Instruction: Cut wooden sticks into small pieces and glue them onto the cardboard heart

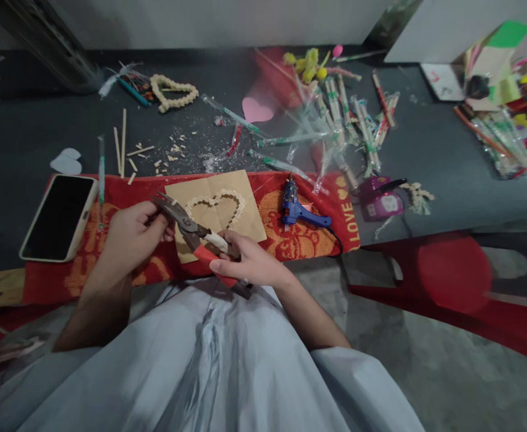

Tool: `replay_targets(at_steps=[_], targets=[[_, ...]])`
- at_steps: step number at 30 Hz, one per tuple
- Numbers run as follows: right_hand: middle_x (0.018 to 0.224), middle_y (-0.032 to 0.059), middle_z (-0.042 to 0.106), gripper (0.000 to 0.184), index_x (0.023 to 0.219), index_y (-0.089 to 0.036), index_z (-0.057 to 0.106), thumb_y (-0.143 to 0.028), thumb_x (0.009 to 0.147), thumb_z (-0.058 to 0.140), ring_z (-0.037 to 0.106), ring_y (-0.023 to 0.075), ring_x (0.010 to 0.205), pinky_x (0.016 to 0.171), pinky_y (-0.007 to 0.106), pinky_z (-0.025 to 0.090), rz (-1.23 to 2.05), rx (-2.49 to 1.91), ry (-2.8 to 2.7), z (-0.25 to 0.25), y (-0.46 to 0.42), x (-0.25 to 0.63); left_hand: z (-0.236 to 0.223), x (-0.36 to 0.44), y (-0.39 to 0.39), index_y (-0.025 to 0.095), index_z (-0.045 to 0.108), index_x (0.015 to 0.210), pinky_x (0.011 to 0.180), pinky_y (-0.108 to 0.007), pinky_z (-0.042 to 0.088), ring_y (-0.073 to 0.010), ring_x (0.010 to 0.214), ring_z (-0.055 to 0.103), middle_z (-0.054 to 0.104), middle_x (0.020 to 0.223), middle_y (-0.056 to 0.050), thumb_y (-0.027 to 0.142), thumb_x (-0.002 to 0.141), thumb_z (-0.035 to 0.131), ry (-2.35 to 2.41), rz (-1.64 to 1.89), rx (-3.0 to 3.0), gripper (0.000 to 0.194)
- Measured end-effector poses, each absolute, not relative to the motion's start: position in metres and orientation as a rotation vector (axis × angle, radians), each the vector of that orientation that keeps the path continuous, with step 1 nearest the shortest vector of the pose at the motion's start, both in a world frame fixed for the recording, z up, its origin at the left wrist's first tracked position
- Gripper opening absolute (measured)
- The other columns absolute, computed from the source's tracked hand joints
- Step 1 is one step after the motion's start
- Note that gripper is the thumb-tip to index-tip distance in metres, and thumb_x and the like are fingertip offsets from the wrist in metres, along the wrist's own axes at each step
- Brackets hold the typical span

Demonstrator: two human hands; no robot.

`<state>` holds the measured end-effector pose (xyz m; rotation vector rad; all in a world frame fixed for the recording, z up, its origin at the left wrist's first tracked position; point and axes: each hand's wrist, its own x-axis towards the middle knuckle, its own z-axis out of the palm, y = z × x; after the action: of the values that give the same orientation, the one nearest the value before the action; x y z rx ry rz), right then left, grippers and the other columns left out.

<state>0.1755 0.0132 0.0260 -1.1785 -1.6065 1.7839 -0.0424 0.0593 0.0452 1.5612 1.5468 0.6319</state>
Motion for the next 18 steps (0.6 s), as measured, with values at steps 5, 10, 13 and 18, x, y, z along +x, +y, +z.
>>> replay_targets(at_steps=[5,10,13,18], targets=[[0.083,0.0008,0.049,0.044,0.095,-0.017,0.051,-0.057,0.077,0.055,0.045,0.0135,0.073,0.063,0.025,0.037,1.797,-1.153,-1.522,0.024,0.012,0.174,0.043,-0.040,0.059,0.018,0.055,0.073,0.054,-0.022,0.046,-0.0111,0.056,0.057,0.061,0.064,0.000,0.033,0.080,0.049,1.414,0.757,1.485,0.018],[0.089,0.0031,0.054,0.044,0.102,-0.016,0.051,-0.053,0.079,0.052,0.050,0.0170,0.079,0.069,0.029,0.040,1.768,-1.164,-1.611,0.024,0.013,0.174,0.039,-0.032,0.058,0.018,0.055,0.083,0.064,-0.026,0.050,-0.0144,0.068,0.062,0.066,0.076,-0.003,0.044,0.073,0.060,1.396,0.852,1.368,0.028],[0.092,0.0046,0.057,0.047,0.107,-0.015,0.049,-0.054,0.080,0.050,0.052,0.0188,0.081,0.070,0.030,0.041,1.729,-1.196,-1.743,0.029,0.012,0.175,0.037,-0.027,0.057,0.019,0.053,0.080,0.066,-0.026,0.050,-0.0144,0.071,0.061,0.065,0.075,-0.002,0.044,0.071,0.061,1.439,0.881,1.323,0.028],[0.112,0.0106,0.058,0.064,0.119,-0.015,0.045,-0.056,0.073,0.063,0.056,0.0241,0.094,0.079,0.035,0.044,1.589,-1.343,-1.880,0.043,0.010,0.172,0.038,-0.023,0.051,0.021,0.051,0.079,0.067,-0.025,0.049,-0.0132,0.072,0.059,0.062,0.074,0.001,0.044,0.073,0.061,1.474,0.956,1.372,0.025]])
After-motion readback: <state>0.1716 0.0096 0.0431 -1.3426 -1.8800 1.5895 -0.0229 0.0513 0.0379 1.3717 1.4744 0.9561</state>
